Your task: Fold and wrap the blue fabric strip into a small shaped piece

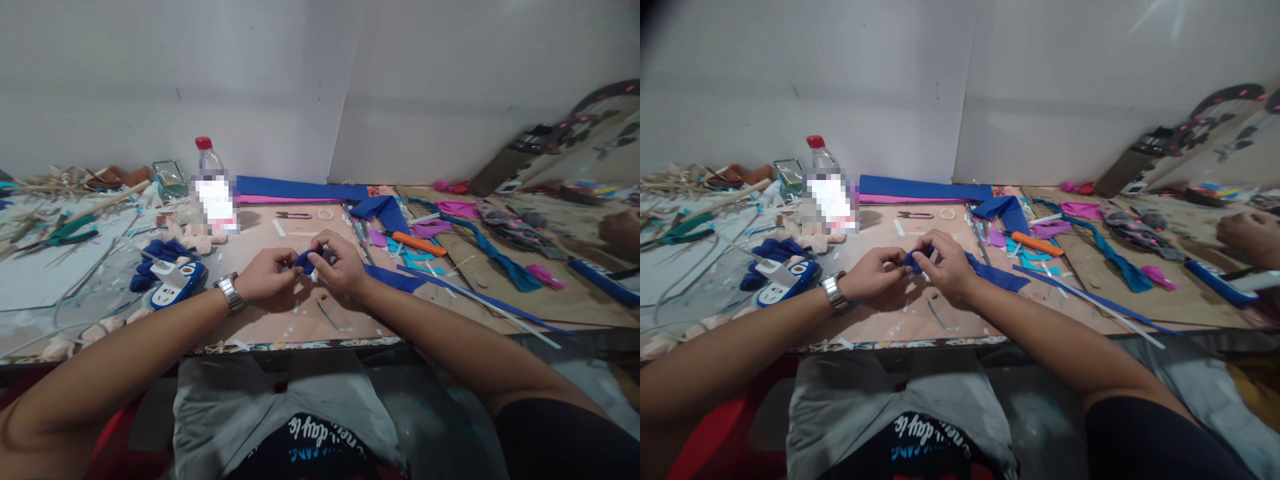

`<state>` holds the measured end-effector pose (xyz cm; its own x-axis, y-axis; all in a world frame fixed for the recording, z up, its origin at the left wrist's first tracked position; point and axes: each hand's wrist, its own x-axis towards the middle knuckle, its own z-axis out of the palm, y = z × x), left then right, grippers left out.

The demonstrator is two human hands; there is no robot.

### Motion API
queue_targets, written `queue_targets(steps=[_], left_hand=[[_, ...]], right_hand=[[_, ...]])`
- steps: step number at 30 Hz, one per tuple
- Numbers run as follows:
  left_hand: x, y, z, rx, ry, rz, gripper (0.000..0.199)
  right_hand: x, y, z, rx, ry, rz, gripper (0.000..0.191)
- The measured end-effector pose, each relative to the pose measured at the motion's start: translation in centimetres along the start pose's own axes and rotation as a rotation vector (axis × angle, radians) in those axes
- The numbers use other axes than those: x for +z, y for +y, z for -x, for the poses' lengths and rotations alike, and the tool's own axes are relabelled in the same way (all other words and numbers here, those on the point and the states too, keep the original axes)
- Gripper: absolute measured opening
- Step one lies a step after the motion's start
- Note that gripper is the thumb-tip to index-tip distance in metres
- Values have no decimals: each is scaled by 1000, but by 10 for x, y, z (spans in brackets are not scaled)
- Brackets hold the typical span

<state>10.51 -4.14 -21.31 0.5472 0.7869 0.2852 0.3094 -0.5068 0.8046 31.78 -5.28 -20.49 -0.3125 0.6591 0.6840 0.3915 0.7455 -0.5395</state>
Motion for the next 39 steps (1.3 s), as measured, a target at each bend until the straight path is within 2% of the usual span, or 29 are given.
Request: queue_targets(steps=[4, 9, 13, 16, 21, 30, 39], left_hand=[[-1, 1, 0, 2, 18, -63, 11], [-1, 3, 0, 68, 81, -163, 3], [-2, 5, 1, 195, 210, -122, 20], [-4, 9, 2, 255, 252, -84, 15], [-3, 12, 2, 249, 316, -71, 19], [-4, 8, 1, 260, 318, -84, 21], [-5, 9, 0, 296, 248, -98, 23]], right_hand=[[1, 0, 1, 11, -1, -2, 11], [1, 0, 1, 3, -3, 2, 11], [0, -1, -1, 1, -30, 45, 11], [0, -1, -2, -14, -49, 72, 13], [0, -2, -2, -26, -50, 68, 16], [-1, 1, -2, -21, -46, 107, 28], [-1, 2, -3, -70, -55, 107, 33]])
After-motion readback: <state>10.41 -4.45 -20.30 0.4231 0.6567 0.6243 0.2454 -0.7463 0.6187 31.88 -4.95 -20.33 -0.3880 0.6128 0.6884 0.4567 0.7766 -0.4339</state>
